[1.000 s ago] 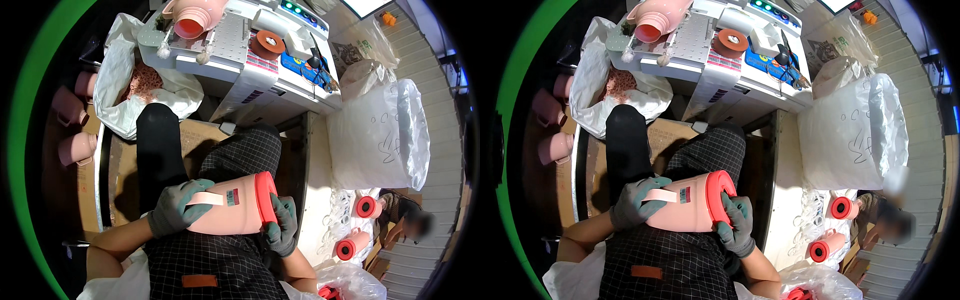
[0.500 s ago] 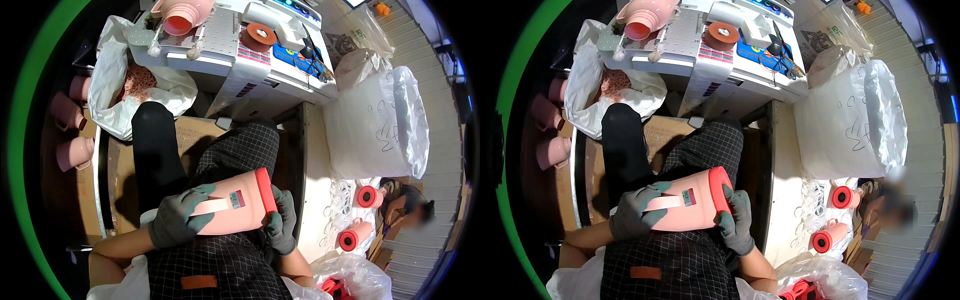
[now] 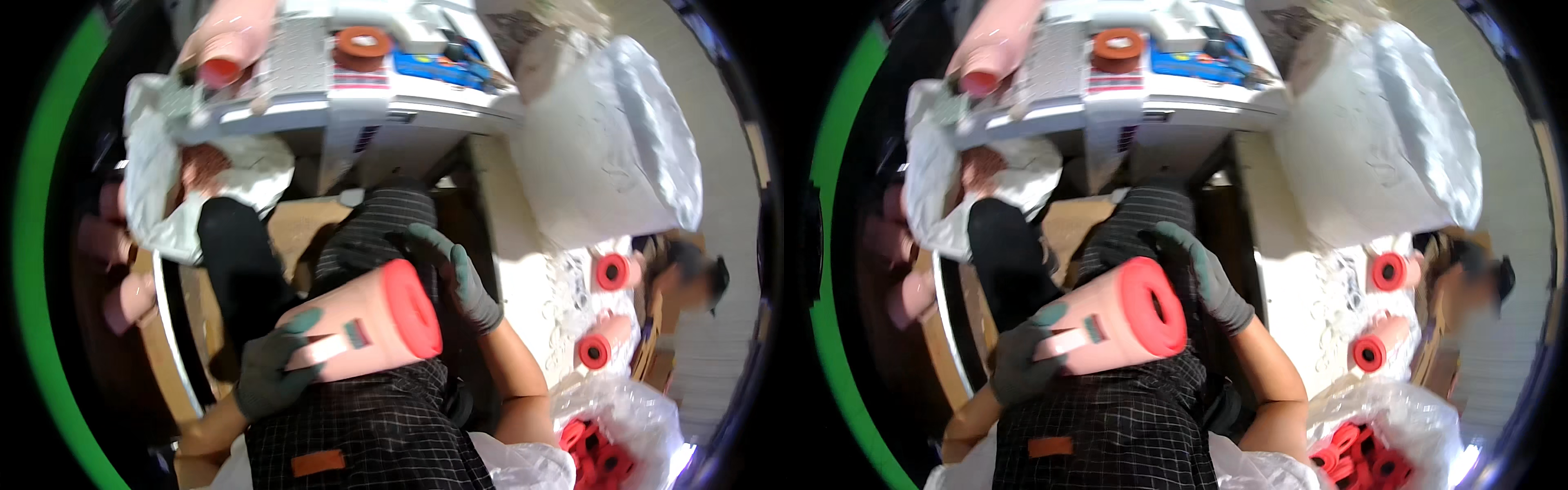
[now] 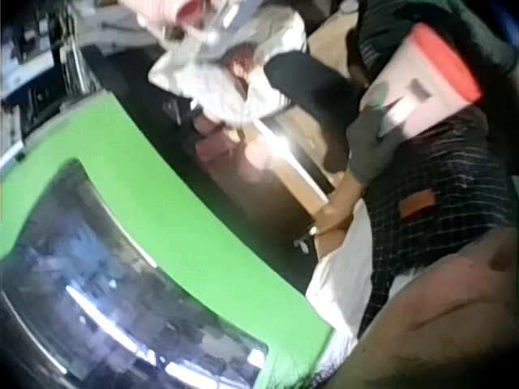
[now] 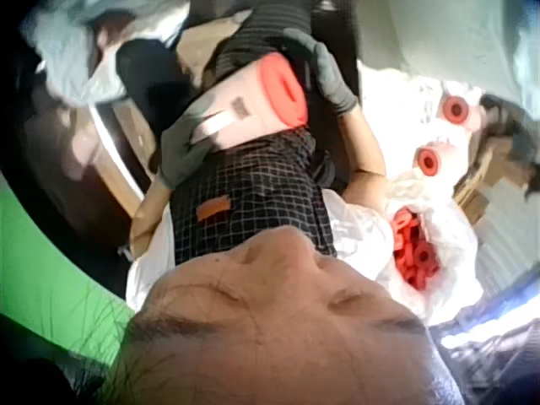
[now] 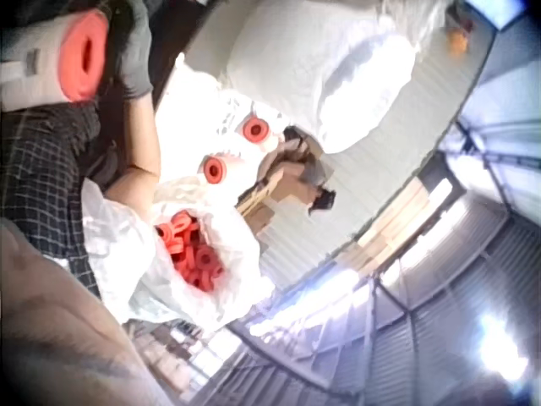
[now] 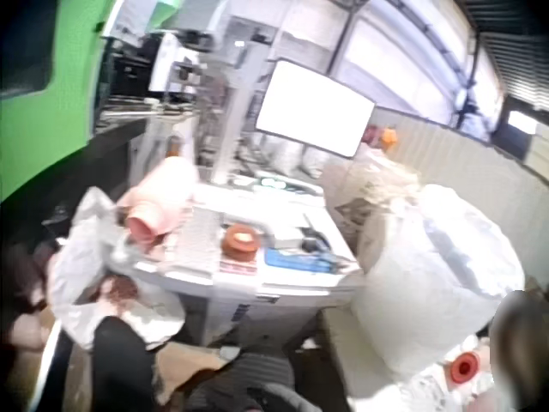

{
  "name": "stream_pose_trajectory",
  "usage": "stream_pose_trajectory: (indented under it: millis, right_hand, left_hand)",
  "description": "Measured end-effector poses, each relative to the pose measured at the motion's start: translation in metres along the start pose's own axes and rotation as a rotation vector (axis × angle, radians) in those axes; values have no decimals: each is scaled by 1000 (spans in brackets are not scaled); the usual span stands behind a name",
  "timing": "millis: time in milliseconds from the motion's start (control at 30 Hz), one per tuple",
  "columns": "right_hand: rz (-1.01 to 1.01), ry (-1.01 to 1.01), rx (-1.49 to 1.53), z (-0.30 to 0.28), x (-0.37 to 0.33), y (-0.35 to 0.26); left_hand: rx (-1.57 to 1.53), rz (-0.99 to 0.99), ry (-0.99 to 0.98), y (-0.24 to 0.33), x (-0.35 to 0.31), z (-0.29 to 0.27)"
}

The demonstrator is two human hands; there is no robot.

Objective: The person assembles pink water bottles by hand. They pick up a bottle, wipe its surface, insert a red cap, and place the finished bottle on a nearby table. The process is repeated for multiple bottles.

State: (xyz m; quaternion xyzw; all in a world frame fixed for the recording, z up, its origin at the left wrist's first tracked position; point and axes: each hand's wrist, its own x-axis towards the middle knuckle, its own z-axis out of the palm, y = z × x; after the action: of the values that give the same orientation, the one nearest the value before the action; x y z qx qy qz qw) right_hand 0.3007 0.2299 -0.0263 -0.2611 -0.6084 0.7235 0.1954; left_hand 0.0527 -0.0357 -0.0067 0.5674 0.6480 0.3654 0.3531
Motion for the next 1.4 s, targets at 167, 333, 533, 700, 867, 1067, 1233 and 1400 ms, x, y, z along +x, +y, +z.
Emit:
stream_pose_trajectory:
  millis: [167,333,533,700,867,1067,1233,1400]
  right_hand:
    - [-463,251,-714,42,-62,-3]
    - [-269,817,-332,15,-121,9]
    - [17,1565,-1014,-125,-223,-1]
    - [65,1681,-1057,-174,-216,17]
    - [-107,1462,-777,-125,-88,33]
    - [-287,660,-426,-19,28,44]
    - [-197,456,-527,62,74,4]
    - [-59,306,-550,113,98,12]
  left_hand:
    - [-141,7,106,10,21,9]
    - [99,501,79,67,90,35]
    - [56,505,301,23,77,21]
    - [244,359,520,-16,66,-10]
    - [431,-98,1115,-148,43,-67]
    - [110,-783,1487,-360,-52,-145]
    - [203,-989,1366,-436,-80,-216]
    - [507,-972,1169,-489,-41,-254]
